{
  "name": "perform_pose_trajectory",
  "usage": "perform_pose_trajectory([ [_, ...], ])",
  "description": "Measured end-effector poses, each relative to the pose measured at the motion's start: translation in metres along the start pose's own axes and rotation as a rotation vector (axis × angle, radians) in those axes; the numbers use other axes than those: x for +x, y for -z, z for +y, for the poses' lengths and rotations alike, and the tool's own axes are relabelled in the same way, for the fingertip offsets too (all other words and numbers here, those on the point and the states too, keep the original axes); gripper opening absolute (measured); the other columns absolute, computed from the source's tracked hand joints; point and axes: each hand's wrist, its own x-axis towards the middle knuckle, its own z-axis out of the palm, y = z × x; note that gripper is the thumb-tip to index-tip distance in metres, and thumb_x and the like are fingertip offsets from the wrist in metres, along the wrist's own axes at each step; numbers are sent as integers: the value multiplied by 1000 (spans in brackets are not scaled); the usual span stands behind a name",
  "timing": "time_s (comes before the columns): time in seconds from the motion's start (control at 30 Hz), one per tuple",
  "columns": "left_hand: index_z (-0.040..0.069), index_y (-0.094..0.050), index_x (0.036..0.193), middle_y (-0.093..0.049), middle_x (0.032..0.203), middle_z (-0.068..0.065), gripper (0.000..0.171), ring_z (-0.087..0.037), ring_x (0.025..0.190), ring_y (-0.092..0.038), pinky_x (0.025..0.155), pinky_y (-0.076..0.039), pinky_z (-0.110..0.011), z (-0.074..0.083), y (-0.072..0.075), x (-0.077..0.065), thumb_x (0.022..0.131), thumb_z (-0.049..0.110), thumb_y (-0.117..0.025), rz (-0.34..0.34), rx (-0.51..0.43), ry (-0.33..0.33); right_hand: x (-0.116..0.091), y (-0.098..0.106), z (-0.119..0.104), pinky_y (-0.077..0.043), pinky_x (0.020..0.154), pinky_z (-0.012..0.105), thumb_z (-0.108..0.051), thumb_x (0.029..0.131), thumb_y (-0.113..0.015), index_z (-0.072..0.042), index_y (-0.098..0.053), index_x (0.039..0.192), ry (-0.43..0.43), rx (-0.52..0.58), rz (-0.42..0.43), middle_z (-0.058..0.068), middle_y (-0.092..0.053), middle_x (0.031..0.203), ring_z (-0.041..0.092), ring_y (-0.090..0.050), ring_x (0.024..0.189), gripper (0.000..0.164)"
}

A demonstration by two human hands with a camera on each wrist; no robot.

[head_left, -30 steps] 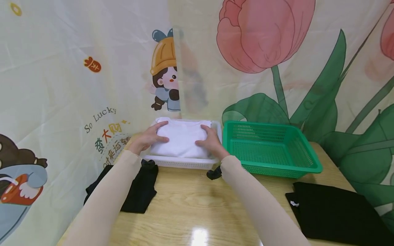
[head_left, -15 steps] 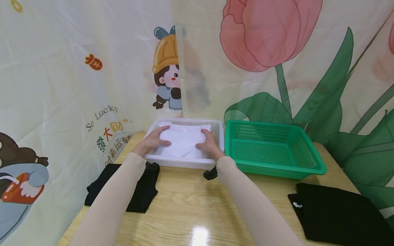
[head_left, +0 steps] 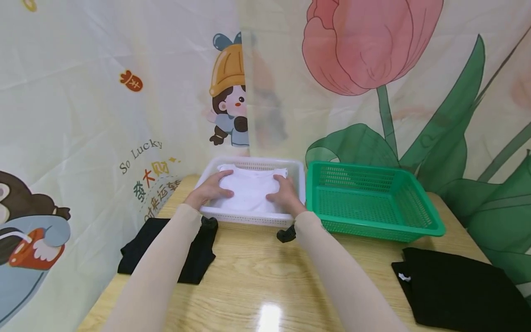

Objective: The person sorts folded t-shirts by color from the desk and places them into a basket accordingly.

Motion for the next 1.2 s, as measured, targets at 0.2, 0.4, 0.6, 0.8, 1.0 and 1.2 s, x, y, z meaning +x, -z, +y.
perform_pose_trajectory([
  [0.2,22,-37,167,-20,175,-19,90,-41,154,-28,128,-19,-57,4,1,-4,91,8,-83,-10,44,7,-1,0,0,-36,122,49,-7,89,-85,-12,-45,161,1,-13,-5,23,-36,160,37,-44,141,82],
  [0.4,22,-38,166,-23,175,-17,89,-40,154,-29,129,-19,-57,5,-1,-3,91,10,-84,-13,89,8,-1,2,0,-35,123,51,-9,89,-85,-12,-44,161,-36,-17,-21,22,-33,163,38,-43,143,83],
  [0.6,23,-38,166,-23,175,-16,89,-40,154,-30,128,-21,-57,3,-2,-2,91,9,-84,-35,94,52,-3,1,0,-35,123,52,-11,91,-85,-12,-44,162,-59,-29,-48,22,-31,165,38,-42,143,82],
  [0.8,26,-41,164,-24,174,-16,86,-41,150,-35,125,-25,-58,0,-2,-4,91,12,-84,-58,131,84,-5,-1,3,-37,121,48,-16,92,-85,-12,-47,160,-51,-70,-66,23,-34,162,37,-44,140,79],
  [1.0,22,-43,163,-22,175,-17,82,-42,153,-29,127,-21,-59,0,-2,-9,92,14,-84,-76,182,63,-6,-1,3,-37,121,48,-17,92,-85,-10,-47,160,-44,-78,-86,25,-34,161,38,-44,141,78],
  [1.2,18,-42,163,-18,175,-20,81,-44,158,-21,128,-14,-60,4,-3,-11,93,16,-83,-103,178,70,-6,-1,3,-37,120,50,-24,90,-87,-11,-46,160,-67,-83,-84,24,-33,161,38,-44,140,83],
])
